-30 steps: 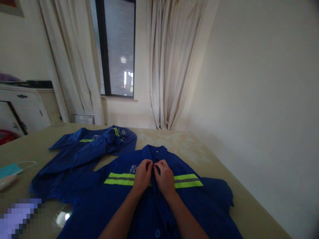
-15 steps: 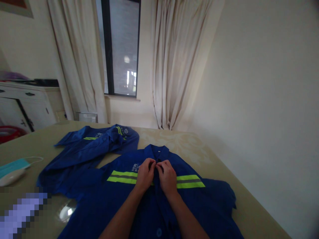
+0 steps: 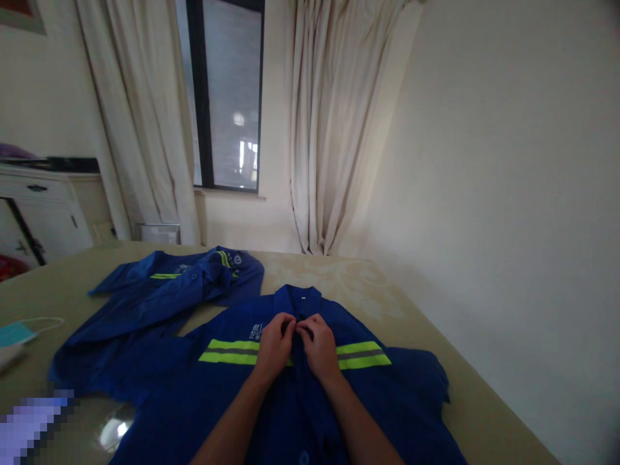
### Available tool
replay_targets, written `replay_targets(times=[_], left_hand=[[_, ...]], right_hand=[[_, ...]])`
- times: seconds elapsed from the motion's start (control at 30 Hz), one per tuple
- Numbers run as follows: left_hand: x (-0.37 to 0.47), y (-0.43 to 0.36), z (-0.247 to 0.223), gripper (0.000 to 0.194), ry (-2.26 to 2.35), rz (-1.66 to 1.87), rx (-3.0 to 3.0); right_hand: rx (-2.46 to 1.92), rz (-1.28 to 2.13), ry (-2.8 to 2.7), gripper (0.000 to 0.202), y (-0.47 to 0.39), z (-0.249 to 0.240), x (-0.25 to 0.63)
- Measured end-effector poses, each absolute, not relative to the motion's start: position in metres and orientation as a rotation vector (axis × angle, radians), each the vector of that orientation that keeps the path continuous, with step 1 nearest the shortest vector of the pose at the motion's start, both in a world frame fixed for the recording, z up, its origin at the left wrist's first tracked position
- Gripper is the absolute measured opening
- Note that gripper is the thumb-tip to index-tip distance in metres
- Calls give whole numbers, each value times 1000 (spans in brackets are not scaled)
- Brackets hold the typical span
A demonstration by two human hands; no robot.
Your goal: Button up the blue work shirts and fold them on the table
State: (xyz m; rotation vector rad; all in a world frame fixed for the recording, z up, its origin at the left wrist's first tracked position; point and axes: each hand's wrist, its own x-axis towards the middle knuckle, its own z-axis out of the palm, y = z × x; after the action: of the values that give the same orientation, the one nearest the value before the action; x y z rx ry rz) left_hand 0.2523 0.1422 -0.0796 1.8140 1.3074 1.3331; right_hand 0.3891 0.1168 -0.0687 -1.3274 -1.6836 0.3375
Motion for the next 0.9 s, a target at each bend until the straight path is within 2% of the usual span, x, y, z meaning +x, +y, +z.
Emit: replay_targets(times=[0.23,0.9], left_hand=[[253,139,-76,19,1281,1329,1887],[247,139,-80,21,1287,1361,1788]], right_hand=[[-1468,260,-1611,17,114,-68,386],[-1261,357,-1701,21,112,-64,385]])
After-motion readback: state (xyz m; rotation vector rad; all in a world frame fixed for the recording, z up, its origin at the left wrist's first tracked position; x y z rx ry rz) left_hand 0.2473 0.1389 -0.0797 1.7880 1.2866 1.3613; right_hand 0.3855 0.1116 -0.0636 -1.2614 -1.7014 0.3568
